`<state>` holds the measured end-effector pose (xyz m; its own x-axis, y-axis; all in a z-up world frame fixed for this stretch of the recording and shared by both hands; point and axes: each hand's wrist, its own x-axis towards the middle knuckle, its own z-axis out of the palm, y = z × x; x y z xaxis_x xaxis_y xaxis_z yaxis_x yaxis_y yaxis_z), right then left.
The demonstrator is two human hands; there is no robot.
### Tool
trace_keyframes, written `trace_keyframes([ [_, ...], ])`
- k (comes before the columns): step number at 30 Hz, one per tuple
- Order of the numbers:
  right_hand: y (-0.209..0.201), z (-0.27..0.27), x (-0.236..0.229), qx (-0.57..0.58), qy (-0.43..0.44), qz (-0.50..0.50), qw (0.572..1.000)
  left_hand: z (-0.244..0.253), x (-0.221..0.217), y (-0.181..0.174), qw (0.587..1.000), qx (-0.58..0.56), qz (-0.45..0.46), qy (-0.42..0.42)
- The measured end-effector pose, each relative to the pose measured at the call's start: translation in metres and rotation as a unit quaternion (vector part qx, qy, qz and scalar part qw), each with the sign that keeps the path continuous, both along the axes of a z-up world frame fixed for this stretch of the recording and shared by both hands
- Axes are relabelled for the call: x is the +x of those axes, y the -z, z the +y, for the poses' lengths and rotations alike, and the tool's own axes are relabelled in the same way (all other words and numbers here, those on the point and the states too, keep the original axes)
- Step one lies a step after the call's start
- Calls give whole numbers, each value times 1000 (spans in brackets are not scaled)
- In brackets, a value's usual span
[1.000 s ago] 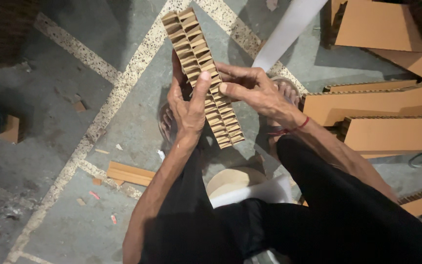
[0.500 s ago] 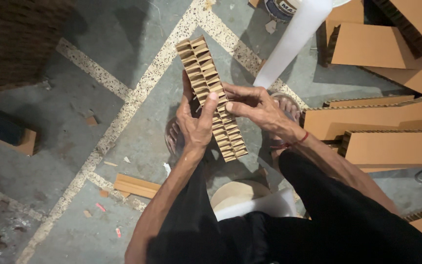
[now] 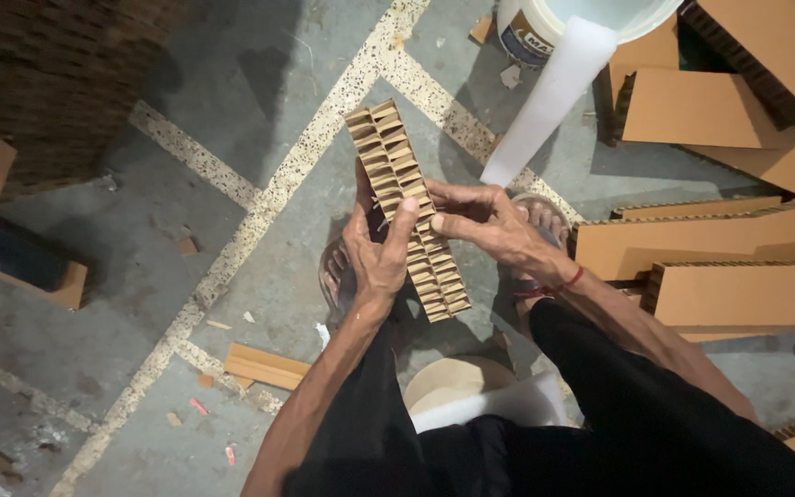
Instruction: The person sits on the floor and applies a liquid to rectangular corrugated cardboard pieces using a white foam roller. They repeatedly dip the roller into a white bucket and roll it over the cardboard surfaces, then place the treated pieces on the floor.
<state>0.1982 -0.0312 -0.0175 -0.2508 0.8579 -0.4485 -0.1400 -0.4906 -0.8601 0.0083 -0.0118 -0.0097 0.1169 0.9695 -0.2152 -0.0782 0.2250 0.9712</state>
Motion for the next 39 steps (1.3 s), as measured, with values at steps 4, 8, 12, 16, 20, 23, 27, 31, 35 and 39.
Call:
trace_keyframes([
  [4, -6, 2, -3, 6, -10, 4, 1000, -2, -1, -1, 1000, -2, -14, -2],
  [8, -27, 6, 1, 14, -38, -5, 999, 11, -5, -6, 1000, -2, 16, 1],
  [12, -52, -10, 5, 162, -120, -100, 974, 31, -12, -7, 987, -141, -23, -79],
  [16, -55, -16, 6, 319, -130, -236, 909, 43, -10, -5, 979, -133, -96, -120],
  [20, -34, -22, 9, 352, -108, -267, 891, 42, 1, 3, 966, -160, -149, -140],
  [23, -25, -25, 8, 356, -95, -288, 884, 40, 2, 3, 969, -161, -124, -142],
  [27, -23, -29, 8, 374, -87, -267, 884, 36, 0, 1, 973, -158, -108, -130],
  [31, -22, -32, 10, 354, -93, -286, 886, 35, 2, 4, 969, -158, -128, -137],
  [35, -17, -32, 8, 339, -96, -285, 891, 35, 1, 5, 969, -161, -131, -135],
  [39, -12, -33, 7, 356, -87, -263, 893, 35, 1, 4, 968, -165, -131, -134],
])
